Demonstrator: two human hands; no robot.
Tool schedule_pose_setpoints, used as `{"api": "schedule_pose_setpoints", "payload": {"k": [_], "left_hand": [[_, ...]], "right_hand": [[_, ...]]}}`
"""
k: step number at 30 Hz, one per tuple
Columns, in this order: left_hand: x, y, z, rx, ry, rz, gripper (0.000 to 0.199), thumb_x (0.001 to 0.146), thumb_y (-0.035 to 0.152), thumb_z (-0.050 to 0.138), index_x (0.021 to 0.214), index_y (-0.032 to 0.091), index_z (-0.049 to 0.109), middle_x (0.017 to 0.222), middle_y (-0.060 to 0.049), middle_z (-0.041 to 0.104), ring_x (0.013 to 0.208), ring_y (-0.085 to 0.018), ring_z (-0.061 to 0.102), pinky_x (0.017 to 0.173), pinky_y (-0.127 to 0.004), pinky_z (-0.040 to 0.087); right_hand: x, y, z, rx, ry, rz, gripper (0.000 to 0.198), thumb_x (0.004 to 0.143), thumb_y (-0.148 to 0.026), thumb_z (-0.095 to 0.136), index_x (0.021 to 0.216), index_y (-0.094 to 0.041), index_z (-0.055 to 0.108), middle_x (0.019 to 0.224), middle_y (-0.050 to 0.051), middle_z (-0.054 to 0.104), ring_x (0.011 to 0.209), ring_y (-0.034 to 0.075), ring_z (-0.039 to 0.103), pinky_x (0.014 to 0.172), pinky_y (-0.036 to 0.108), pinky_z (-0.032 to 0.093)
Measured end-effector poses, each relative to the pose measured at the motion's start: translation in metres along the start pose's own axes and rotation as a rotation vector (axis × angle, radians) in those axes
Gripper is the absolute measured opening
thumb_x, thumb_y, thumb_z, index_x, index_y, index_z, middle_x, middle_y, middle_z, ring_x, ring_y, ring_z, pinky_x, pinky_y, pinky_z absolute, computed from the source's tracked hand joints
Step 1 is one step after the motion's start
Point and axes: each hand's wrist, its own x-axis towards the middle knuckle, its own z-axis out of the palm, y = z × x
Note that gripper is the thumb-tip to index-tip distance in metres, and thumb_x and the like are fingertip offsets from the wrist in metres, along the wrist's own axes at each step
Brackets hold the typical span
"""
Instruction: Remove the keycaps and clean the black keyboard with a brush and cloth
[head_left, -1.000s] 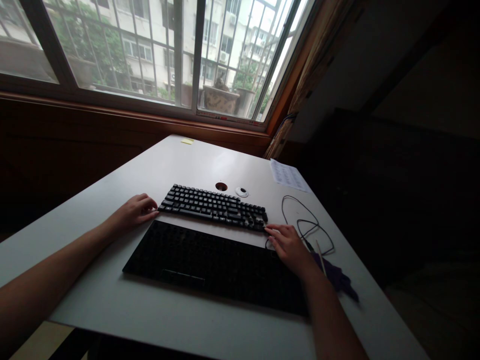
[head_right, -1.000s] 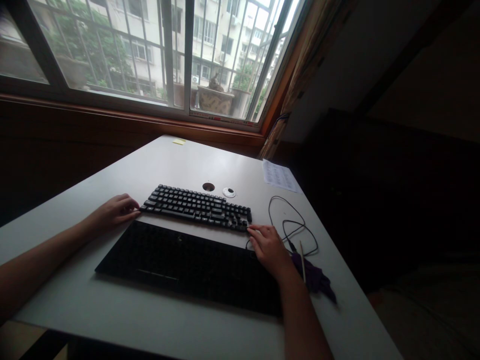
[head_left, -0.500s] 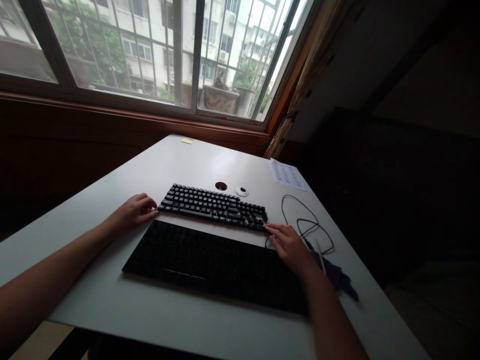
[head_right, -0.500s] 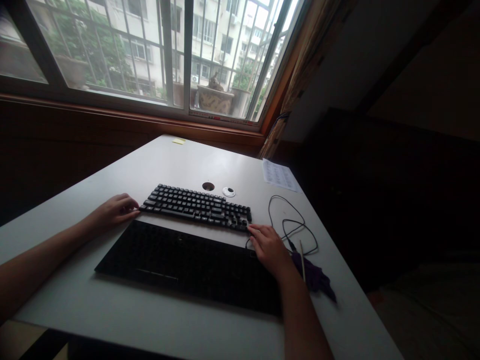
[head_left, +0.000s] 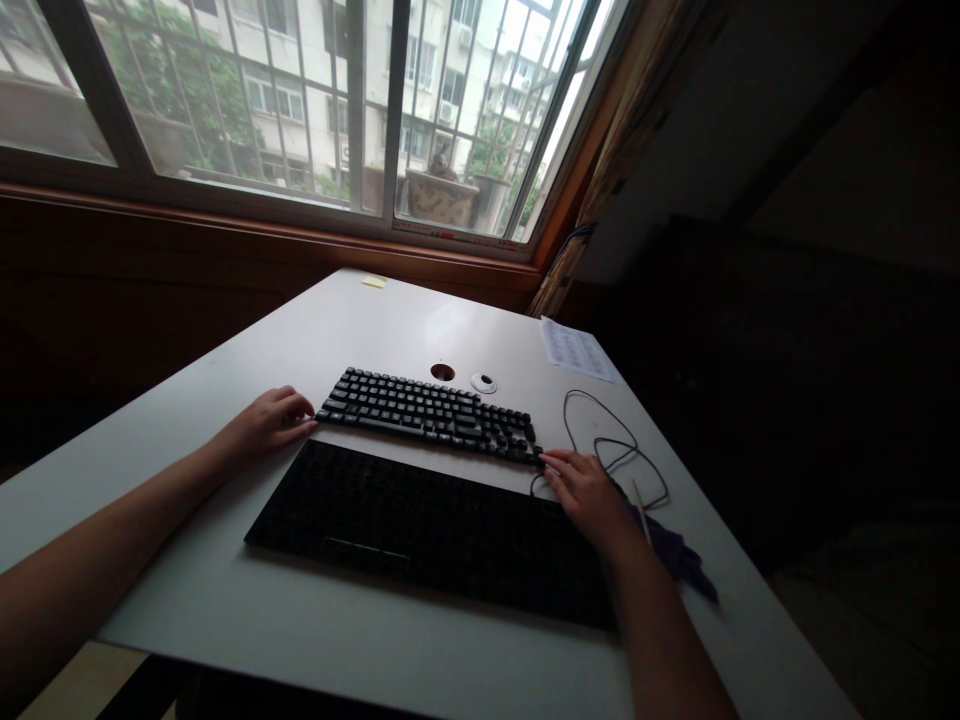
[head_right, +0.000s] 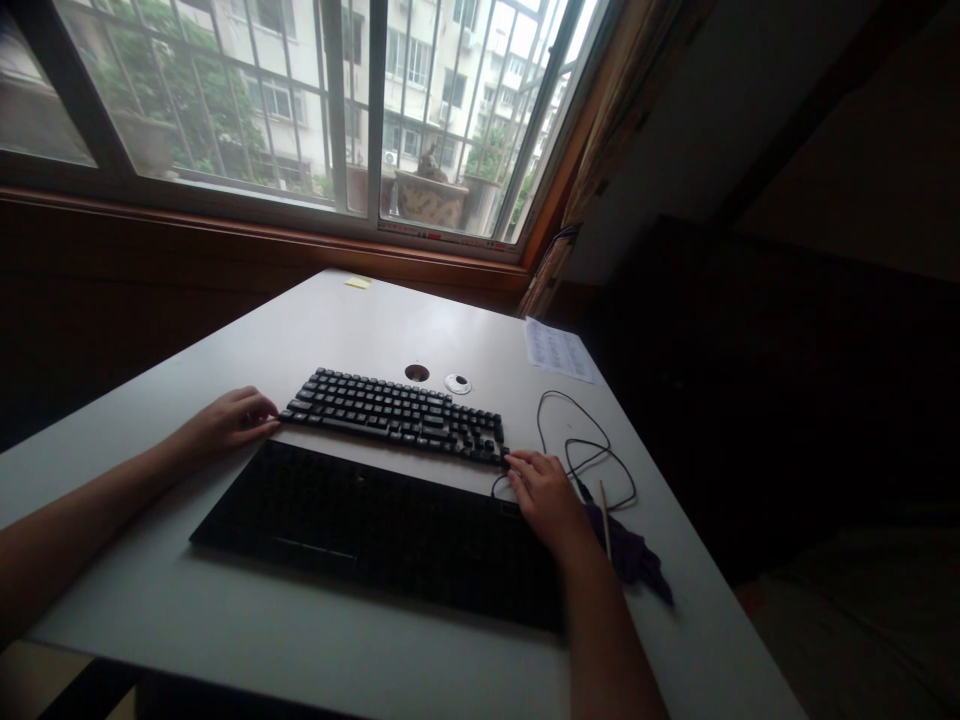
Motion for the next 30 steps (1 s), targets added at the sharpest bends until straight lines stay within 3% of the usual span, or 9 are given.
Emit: {"api": "schedule_pose_setpoints", "payload": {"k": [16,24,30], "left_hand": [[0.0,0.003,-0.001,0.0,0.007,-0.027,0.034,0.091,0.052,0.059,0.093,0.018,0.067,0.087,-0.005,0.058,0.076,-0.018,0.058,0.07,-0.029,0.048],[0.0,0.007,-0.009,-0.046,0.041,-0.163,0.037,0.096,0.048,0.045,0.093,0.019,0.068,0.093,-0.006,0.067,0.083,-0.021,0.064,0.076,-0.031,0.048],[0.004,0.003,-0.015,-0.161,0.057,-0.326,0.04,0.089,0.055,0.054,0.095,0.019,0.07,0.09,-0.007,0.073,0.08,-0.023,0.067,0.071,-0.032,0.05]], "right_hand": [[-0.007,0.015,-0.005,0.007,0.107,0.068,0.035,0.101,-0.033,0.045,0.126,-0.024,0.067,0.117,0.01,0.069,0.11,0.028,0.06,0.099,0.048,0.048],[-0.013,0.025,-0.008,0.033,0.203,0.115,0.032,0.099,-0.034,0.047,0.12,-0.026,0.07,0.11,0.009,0.07,0.105,0.028,0.061,0.097,0.047,0.048],[-0.014,0.026,-0.009,0.038,0.236,0.13,0.031,0.099,-0.032,0.046,0.116,-0.024,0.071,0.108,0.009,0.071,0.104,0.029,0.062,0.095,0.047,0.049]]}}
